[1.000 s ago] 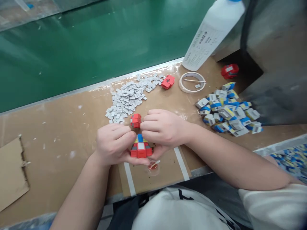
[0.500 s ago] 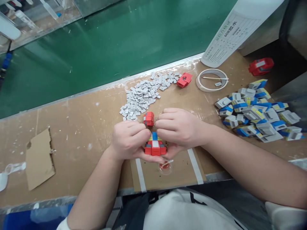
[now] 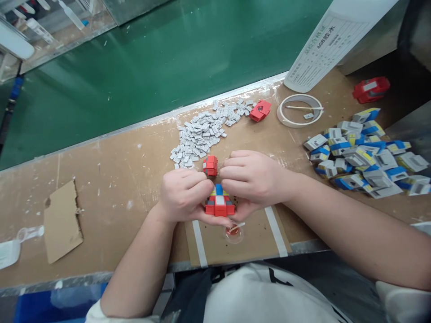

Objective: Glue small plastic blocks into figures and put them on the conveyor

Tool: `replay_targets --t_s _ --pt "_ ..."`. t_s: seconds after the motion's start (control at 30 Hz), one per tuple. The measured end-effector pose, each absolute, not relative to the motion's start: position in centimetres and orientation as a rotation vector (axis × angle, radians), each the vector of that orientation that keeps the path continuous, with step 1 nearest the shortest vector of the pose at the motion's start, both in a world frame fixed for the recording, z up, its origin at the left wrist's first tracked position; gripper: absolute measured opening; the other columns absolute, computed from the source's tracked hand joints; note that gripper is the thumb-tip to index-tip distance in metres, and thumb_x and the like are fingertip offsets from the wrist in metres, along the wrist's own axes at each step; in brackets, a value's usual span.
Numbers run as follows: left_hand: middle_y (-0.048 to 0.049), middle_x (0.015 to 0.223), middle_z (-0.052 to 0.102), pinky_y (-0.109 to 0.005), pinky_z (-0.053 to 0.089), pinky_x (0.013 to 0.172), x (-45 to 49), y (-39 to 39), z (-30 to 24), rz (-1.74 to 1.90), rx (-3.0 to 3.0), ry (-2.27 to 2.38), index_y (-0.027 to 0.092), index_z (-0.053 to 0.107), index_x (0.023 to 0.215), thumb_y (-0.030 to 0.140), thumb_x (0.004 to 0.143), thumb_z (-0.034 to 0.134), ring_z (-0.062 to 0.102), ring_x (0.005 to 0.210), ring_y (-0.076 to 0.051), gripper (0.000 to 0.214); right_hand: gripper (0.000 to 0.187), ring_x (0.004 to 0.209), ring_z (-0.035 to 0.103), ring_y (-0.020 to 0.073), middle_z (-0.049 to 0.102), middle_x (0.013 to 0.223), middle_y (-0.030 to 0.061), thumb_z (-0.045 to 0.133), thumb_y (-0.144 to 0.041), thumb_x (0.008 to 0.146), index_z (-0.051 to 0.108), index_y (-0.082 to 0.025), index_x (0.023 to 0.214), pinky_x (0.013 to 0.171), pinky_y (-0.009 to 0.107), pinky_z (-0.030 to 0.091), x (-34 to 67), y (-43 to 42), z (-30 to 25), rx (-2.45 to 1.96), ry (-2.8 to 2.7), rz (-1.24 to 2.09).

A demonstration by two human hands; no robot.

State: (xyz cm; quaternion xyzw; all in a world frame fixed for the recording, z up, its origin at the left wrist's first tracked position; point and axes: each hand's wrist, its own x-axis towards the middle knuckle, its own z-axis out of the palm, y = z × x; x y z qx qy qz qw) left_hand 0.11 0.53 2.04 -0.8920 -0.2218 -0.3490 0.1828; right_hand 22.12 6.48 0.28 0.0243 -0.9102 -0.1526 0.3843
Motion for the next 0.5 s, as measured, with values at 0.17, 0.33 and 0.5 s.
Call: replay_targets --t_s 0.17,0.33,0.5 --pt "0.0037 0.059 0.030 -0.030 0.022 0.052 0.26 0.55 2.09 -0.997 -2.502 -0.614 0.019 0.035 0.068 0.078 0.099 0.055 0.026 0.054 -0.011 0.070 0.056 0.073 0.034 0.0131 0.039 0.072 0.0006 0.045 -0.062 0.105 0.033 -0.017 0.075 0.071 0.031 0.019 22.09 6.50 0.19 0.055 -2.329 -0.382" --pt "0.0035 0.059 0.029 -0.031 0.021 0.052 0.25 0.60 2.06 -0.991 -2.508 -0.607 0.018 0.035 0.066 0.079 0.100 0.051 0.024 0.055 -0.011 0.072 0.052 0.074 0.035 0.0137 0.044 0.075 0.0011 0.047 -0.059 0.104 0.035 -0.017 0.077 0.072 0.030 0.019 22.13 6.55 0.23 0.066 -2.319 -0.363" --pt "0.0032 0.060 0.027 -0.031 0.021 0.053 0.28 0.57 2.22 -0.976 -2.520 -0.607 0.018 0.037 0.065 0.078 0.099 0.056 0.024 0.055 -0.012 0.071 0.057 0.075 0.034 0.0132 0.042 0.076 0.0013 0.044 -0.064 0.105 0.035 -0.016 0.075 0.074 0.030 0.017 22.19 6.62 0.19 0.063 -2.354 -0.419"
